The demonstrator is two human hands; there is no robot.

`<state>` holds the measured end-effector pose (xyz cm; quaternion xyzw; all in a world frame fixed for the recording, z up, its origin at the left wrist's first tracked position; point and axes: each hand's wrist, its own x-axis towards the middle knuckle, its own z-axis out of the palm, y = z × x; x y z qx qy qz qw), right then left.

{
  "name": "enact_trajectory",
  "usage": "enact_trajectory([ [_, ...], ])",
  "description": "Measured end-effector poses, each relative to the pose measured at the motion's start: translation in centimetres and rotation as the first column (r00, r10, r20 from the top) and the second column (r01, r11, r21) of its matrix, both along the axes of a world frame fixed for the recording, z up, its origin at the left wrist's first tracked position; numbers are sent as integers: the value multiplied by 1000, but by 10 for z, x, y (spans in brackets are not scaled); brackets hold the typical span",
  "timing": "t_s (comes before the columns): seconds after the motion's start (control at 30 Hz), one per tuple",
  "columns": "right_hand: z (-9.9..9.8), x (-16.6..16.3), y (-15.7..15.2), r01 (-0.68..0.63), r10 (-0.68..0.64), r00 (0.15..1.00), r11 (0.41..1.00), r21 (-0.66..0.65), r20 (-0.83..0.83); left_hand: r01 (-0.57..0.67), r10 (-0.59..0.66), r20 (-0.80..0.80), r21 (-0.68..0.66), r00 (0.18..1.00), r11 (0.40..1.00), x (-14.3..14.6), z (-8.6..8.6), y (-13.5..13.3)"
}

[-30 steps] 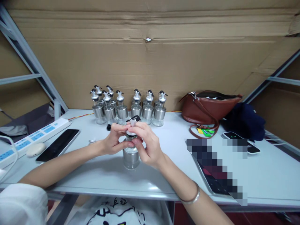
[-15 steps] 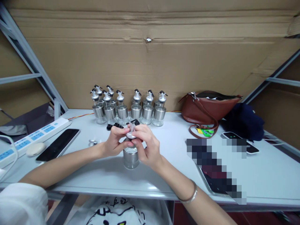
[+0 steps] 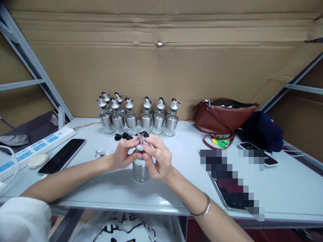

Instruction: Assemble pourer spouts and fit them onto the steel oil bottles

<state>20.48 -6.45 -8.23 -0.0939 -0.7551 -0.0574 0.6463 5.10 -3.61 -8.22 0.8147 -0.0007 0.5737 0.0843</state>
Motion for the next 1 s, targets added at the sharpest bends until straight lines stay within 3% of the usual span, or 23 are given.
enact_trajectory([
  [0.23, 5, -4, -3, 39, -39, 998, 999, -16, -50, 6, -5, 14, -82, 1000, 997, 1, -12, 0],
  [0.43, 5, -1, 0, 61, -61, 998, 998, 4, -1, 89, -95, -17, -232, 995, 969, 4, 0, -6],
  [0.6, 8, 1, 2, 78, -74, 996, 995, -70, 55, 18, -52, -93, -333, 994, 943, 0, 7, -4],
  [0.7, 11, 1, 0, 82, -78, 996, 992, -98, 46, -65, 38, -101, -270, 994, 961, -4, 11, -1],
  [0.87, 17, 5, -5, 173, -169, 982, 984, -43, 83, -179, 185, -100, 61, 978, 982, -12, 23, 8],
  [1.0, 20, 4, -8, 236, -237, 963, 971, 21, 125, -291, 293, -24, 70, 956, 954, -17, 35, 8],
])
